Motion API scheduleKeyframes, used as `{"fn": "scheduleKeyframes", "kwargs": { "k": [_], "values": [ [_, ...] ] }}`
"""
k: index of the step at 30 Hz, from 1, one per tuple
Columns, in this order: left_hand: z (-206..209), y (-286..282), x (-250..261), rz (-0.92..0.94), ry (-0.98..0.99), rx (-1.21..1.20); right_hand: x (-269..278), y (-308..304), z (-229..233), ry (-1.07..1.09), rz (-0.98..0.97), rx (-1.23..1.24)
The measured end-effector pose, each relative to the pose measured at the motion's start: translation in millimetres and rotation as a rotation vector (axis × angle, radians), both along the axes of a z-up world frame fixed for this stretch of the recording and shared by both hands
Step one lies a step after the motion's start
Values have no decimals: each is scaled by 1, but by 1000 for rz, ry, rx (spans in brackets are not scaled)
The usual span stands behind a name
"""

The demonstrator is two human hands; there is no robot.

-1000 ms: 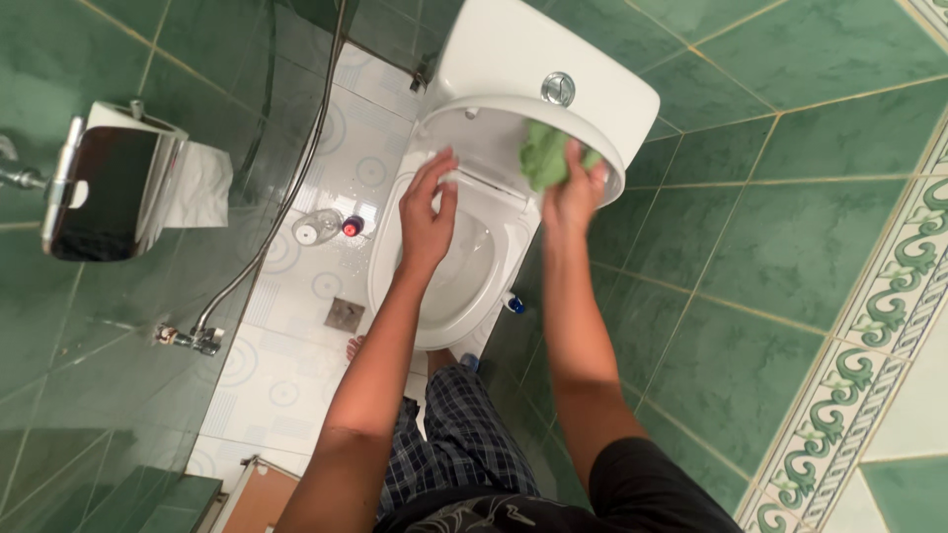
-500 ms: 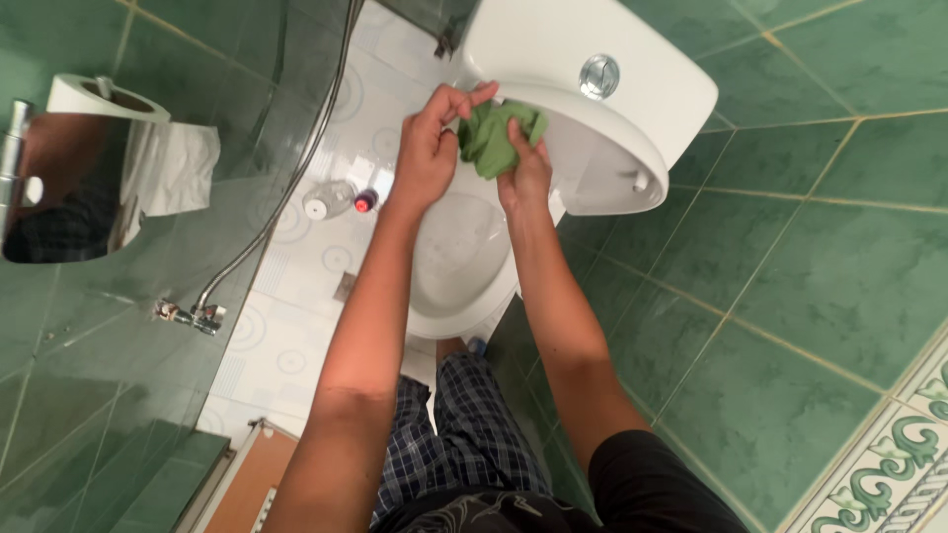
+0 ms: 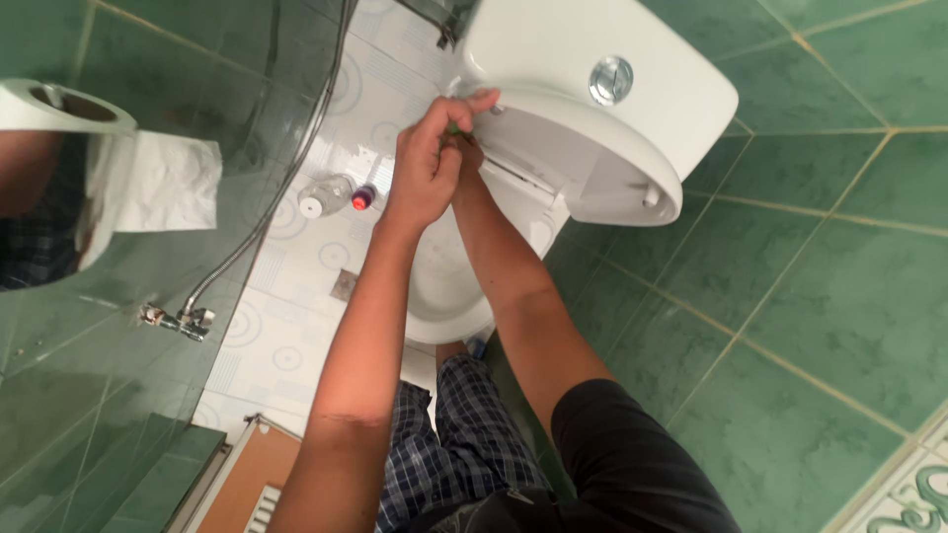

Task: The person cleans a toilet by wiping the seat, lid, and tank with a green cloth. They rinse the cloth using a handheld bidet sprayer and continue wiping the rim and interior of the bowl. The person finishes by scrubbing the floor around the base with a blue brush.

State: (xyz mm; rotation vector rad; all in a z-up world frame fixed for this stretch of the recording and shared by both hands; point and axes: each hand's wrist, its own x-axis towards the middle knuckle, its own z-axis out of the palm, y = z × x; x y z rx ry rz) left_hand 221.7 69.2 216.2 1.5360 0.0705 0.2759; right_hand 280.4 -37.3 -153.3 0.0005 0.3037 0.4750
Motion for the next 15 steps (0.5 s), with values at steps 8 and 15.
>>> {"fn": "scheduleKeyframes", "kwargs": {
  "k": [8,15],
  "values": [
    [3,-30,-5,45,-55,284,-18,-155,130,-67,112,-747],
    [-11,-50,-4,109,-36,376,-35,-243,123,244,-195,-718]
  ]
}}
